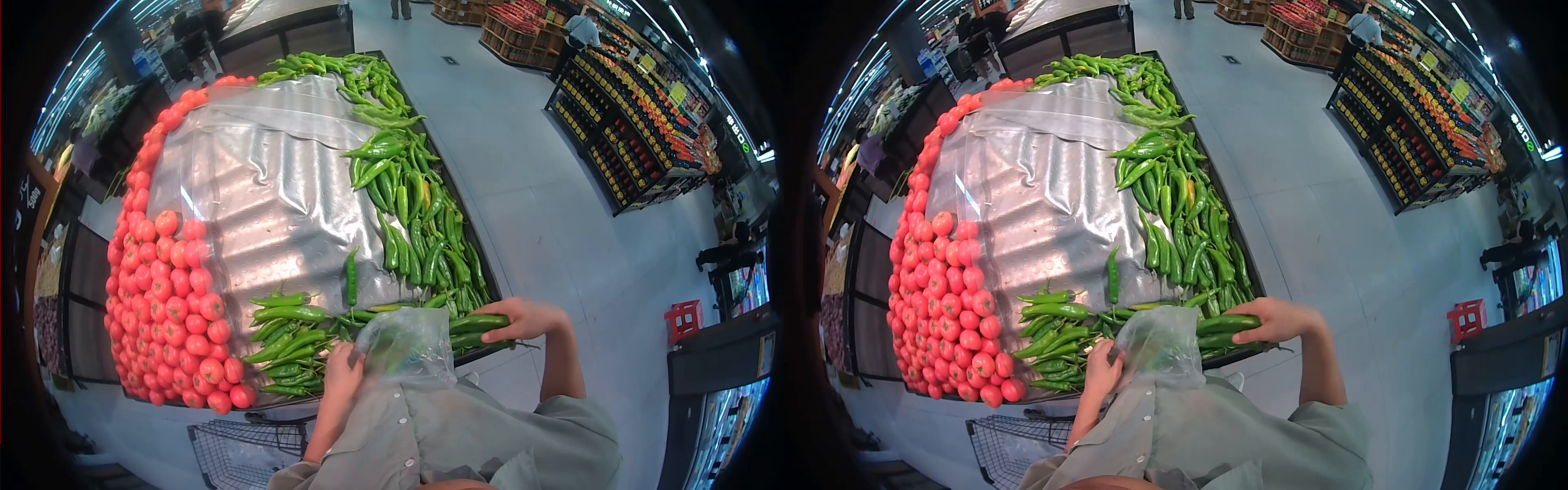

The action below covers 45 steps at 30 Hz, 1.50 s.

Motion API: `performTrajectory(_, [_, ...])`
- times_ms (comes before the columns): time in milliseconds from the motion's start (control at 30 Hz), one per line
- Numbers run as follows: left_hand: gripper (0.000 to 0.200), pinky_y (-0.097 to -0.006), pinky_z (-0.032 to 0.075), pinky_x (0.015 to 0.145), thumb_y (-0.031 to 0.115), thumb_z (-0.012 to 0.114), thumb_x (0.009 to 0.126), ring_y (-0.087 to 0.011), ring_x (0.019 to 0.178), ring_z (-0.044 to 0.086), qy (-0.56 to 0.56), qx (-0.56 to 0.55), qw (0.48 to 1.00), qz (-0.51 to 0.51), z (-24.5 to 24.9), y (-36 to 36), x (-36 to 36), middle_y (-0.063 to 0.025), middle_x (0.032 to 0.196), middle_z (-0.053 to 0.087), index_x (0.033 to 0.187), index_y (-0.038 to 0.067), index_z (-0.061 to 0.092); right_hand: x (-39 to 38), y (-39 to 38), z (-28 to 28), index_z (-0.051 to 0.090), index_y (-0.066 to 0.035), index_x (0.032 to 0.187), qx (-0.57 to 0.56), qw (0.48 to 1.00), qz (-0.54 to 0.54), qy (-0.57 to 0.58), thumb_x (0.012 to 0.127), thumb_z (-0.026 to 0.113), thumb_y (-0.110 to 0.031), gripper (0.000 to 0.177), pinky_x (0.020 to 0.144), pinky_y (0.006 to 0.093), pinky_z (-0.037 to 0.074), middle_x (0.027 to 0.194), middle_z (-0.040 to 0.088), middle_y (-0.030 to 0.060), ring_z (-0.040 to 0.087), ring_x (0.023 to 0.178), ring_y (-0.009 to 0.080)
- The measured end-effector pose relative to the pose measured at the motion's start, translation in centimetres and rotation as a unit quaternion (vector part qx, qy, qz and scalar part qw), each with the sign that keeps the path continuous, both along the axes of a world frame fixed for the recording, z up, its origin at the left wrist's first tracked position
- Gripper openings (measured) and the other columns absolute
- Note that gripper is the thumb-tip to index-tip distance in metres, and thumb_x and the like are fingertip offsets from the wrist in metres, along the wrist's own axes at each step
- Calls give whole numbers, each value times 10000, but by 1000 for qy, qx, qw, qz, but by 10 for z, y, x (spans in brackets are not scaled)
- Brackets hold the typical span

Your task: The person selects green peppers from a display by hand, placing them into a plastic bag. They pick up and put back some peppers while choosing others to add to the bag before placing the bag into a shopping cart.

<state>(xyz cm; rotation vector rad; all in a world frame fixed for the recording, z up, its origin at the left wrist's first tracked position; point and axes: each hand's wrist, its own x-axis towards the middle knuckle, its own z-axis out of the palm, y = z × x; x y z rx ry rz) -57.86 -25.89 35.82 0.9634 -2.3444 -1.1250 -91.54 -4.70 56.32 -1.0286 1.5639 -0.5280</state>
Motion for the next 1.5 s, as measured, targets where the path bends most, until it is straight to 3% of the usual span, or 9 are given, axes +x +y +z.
performTrajectory(233, [247,-318,530,834,117,708,914,-213,951,685,84,132,984,81,49,-16,-23,-150,1081,689,1104,-33,662,2,17,6,558,6,1365,-168,936,-284,-121,982,654,-246,468,581,271,532,963,674,78,643,783,136])
performTrajectory(300, [233,-274,533,806,140,654,977,-135,909,674,124,171,972,99,71,-19,-37,-114,1082,695,1134,-33,656,17,-7,-11,512,21,1374,-275,841,-381,-268,1026,579,-259,451,568,250,543,1029,663,136,651,830,156])
performTrajectory(433, [370,-304,525,900,223,606,1025,-184,1001,661,317,266,910,-2,134,-12,-75,-135,1140,679,1252,-67,572,60,-61,-16,529,30,1301,-288,731,-387,-484,1039,564,-287,413,589,267,563,1090,675,154,677,868,172])
performTrajectory(633, [489,-295,514,903,258,604,1028,-167,1058,628,411,327,847,-76,182,-3,-117,-139,1177,655,1361,-69,458,96,-93,-13,509,17,1337,-255,766,-322,-495,1044,554,-278,418,594,273,579,1114,665,148,684,890,174])
performTrajectory(867, [288,-218,449,534,241,621,1019,-51,650,563,350,431,830,-52,192,8,-126,-25,940,626,1203,35,541,105,-97,-20,519,-30,1344,-276,788,-304,-459,1052,541,-193,335,663,321,589,1111,657,72,667,922,146])
performTrajectory(1000, [421,-404,564,924,293,430,1005,-242,1014,688,363,597,715,20,180,1,-127,-162,1191,672,1243,-18,584,115,-100,-13,451,-35,1457,-261,790,-363,-420,1079,483,-225,424,865,373,574,1280,613,67,645,1075,160])
performTrajectory(1133, [534,-454,523,1019,315,386,963,-328,1175,641,383,604,699,-6,187,-1,-126,-242,1298,623,1303,-64,546,114,-102,-24,389,-50,1522,-237,787,-358,-443,1098,414,-301,493,929,375,541,1351,581,67,615,1139,151])
performTrajectory(1367, [497,-447,571,868,323,448,939,-261,1012,686,391,648,654,10,171,-8,-122,-128,1171,672,1307,15,577,115,-108,-22,438,-65,1495,-252,792,-330,-447,1108,360,-312,466,888,314,524,1327,598,55,608,1087,113])
performTrajectory(1500, [488,-383,582,901,349,464,964,-306,1003,700,376,651,660,23,163,-10,-124,-196,1247,649,1280,-7,573,118,-109,-32,416,-44,1495,-254,819,-330,-394,1088,447,-294,478,915,307,512,1321,601,64,597,1136,120])
